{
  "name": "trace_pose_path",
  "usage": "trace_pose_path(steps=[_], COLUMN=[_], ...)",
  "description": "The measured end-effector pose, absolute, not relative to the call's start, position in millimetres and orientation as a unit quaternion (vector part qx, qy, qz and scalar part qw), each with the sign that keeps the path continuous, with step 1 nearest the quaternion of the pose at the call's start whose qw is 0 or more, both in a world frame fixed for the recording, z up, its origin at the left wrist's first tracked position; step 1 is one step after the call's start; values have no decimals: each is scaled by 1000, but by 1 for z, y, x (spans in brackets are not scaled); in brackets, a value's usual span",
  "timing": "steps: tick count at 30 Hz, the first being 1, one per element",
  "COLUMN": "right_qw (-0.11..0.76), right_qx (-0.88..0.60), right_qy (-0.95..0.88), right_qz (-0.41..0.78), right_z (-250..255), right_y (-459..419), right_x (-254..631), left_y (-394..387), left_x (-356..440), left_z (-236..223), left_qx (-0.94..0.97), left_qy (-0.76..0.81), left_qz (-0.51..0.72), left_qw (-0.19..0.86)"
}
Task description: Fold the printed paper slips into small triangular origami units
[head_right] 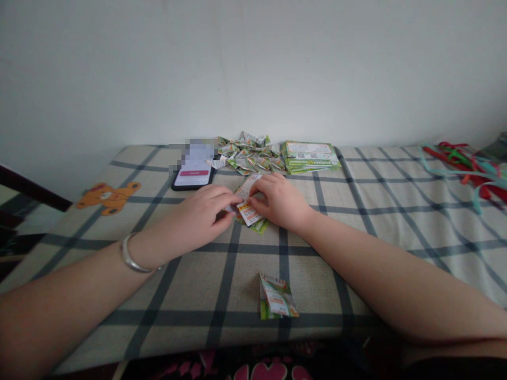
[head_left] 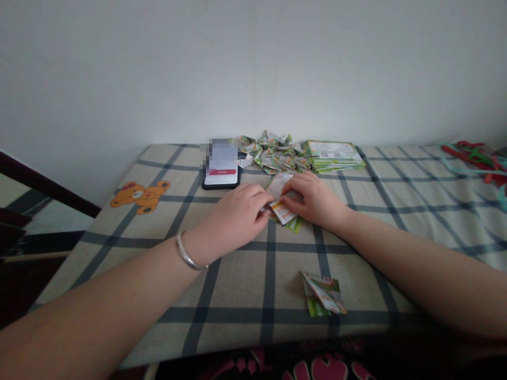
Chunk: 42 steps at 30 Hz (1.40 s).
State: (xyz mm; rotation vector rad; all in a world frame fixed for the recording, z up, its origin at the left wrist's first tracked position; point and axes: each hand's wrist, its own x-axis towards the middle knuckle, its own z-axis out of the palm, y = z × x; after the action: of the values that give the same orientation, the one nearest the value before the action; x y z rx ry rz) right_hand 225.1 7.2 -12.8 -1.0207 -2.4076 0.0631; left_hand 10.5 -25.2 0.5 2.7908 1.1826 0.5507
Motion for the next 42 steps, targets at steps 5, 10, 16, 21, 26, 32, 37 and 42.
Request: trace_pose_path(steps=[5, 10, 16, 21, 26, 32, 37, 42], right_qw=[288, 287, 299, 291, 259, 240, 259, 314], right_qx=[-352, -346, -332, -315, -344, -364, -353, -326], right_qy=[-890, -890, -890, -899, -900, -898, -898, -891], right_qz=[38, 78, 89, 87, 62, 52, 46, 4], right_z=[-10, -8, -7, -8, -9, -10, -10, -8], right_y=[2, 0, -1, -2, -2, -2, -2, -2], right_x=[225, 225, 226, 227, 228, 227, 226, 227], left_y=[-27, -27, -25, -20, -17, -14, -14, -15], left_x=[14, 14, 13, 14, 14, 13, 13, 15], left_z=[-5, -6, -10, -13, -15, -18, -16, -12], left_qx=[891, 889, 894, 892, 888, 885, 882, 843], left_qy=[398, 402, 395, 391, 376, 366, 374, 412], left_qz=[217, 218, 212, 223, 251, 266, 261, 289], left_qw=[31, 22, 18, 48, 90, 107, 120, 190])
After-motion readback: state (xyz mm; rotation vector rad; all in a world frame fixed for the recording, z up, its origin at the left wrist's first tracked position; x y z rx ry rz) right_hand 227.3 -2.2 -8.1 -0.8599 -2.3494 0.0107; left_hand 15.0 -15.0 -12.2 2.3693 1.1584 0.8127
